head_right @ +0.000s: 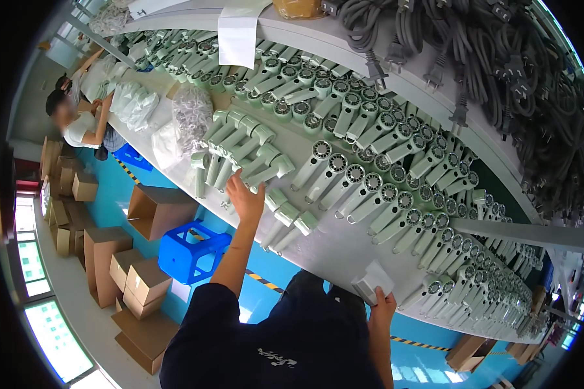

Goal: Apply protective film or labels to plastic electronic components on a production line.

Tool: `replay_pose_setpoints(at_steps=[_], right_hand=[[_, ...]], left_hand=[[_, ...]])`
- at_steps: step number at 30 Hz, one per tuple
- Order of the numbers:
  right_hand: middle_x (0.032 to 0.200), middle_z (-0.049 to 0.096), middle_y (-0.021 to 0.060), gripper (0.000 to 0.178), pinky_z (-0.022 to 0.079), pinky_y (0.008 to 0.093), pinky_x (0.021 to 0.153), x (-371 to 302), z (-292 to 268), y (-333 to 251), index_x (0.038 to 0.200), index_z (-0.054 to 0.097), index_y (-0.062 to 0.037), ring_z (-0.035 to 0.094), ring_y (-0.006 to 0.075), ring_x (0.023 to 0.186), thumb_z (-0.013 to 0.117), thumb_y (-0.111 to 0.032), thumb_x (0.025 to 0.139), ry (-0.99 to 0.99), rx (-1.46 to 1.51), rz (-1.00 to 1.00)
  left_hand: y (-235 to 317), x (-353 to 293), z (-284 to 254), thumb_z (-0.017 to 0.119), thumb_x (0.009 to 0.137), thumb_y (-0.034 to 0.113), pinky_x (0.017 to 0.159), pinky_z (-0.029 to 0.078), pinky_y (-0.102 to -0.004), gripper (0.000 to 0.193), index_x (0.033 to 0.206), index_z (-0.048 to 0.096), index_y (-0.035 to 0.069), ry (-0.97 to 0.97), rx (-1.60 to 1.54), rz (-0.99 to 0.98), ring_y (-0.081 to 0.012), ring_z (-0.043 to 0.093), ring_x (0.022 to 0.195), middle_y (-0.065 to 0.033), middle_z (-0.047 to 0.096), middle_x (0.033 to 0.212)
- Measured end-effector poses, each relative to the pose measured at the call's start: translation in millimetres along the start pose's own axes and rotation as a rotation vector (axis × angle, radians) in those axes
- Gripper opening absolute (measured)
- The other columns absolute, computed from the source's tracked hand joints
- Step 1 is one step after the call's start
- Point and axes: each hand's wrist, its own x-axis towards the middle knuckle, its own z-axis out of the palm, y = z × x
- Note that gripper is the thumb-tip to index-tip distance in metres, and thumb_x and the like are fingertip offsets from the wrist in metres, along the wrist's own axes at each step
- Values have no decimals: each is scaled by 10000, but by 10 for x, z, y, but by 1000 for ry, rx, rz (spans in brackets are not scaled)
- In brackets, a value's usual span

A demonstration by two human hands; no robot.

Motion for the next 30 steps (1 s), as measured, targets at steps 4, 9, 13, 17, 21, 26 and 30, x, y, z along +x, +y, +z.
replay_pose_setpoints(at_steps=[4, 9, 13, 17, 21, 26, 30], right_hand=[[1082, 606, 111, 266, 498, 343, 848, 26, -52, 18, 1133, 551, 21, 594, 204, 979, 577, -120, 908, 0, 8, 33], [1093, 605, 105, 268, 486, 343, 868, 32, 186, -85, 1142, 550, 11, 587, 198, 998, 570, -106, 901, -83, -84, 68], [1105, 598, 117, 306, 456, 358, 909, 86, 342, -73, 1175, 531, 26, 575, 216, 1024, 556, -89, 892, -213, -228, 35], [1102, 597, 133, 298, 437, 383, 939, 58, 484, -55, 1163, 532, 37, 568, 237, 1038, 549, -83, 891, -255, -318, 64], [1099, 602, 122, 290, 437, 368, 928, -44, 631, -48, 1156, 546, 29, 570, 227, 1030, 557, -92, 892, -246, -309, 46], [1140, 599, 97, 305, 428, 328, 926, -188, 757, -287, 1188, 540, 20, 563, 179, 1043, 549, -68, 896, -300, -394, -64], [1141, 597, 80, 318, 420, 311, 930, -384, 989, -569, 1208, 521, 28, 553, 145, 1043, 534, -30, 895, -512, -375, -164]], left_hand=[[-346, -242, 121, 762, 692, 154, 948, 353, -442, 754, 1305, 345, 18, 130, -113, -243, -360, 417, 1088, -217, 427, 1168], [-301, -827, 141, 748, 718, 154, 819, 419, -370, 595, 1228, 459, 46, 129, -238, -311, -257, 484, 959, -133, 501, 1101], [-371, -673, 144, 738, 735, 140, 783, 449, -373, 511, 1189, 511, 80, 91, -485, -525, -253, 510, 907, -123, 519, 1107], [-343, -411, 62, 709, 783, 133, 708, 483, -323, 302, 1059, 598, 81, 123, -515, -431, -219, 557, 834, -104, 546, 1088], [-445, -428, 267, 682, 802, 103, 665, 494, -314, 89, 877, 651, 68, 63, -590, -349, -198, 578, 821, -89, 560, 1059], [47, -554, -220, 585, 881, 92, 661, 457, -309, 74, 919, 601, 30, -141, -725, -346, -166, 553, 730, -70, 603, 874], [539, -1018, -595, 574, 909, 180, 796, 481, -302, 322, 1173, 504, 8, -996, -1350, -546, -170, 614, 830, -97, 633, 871]])
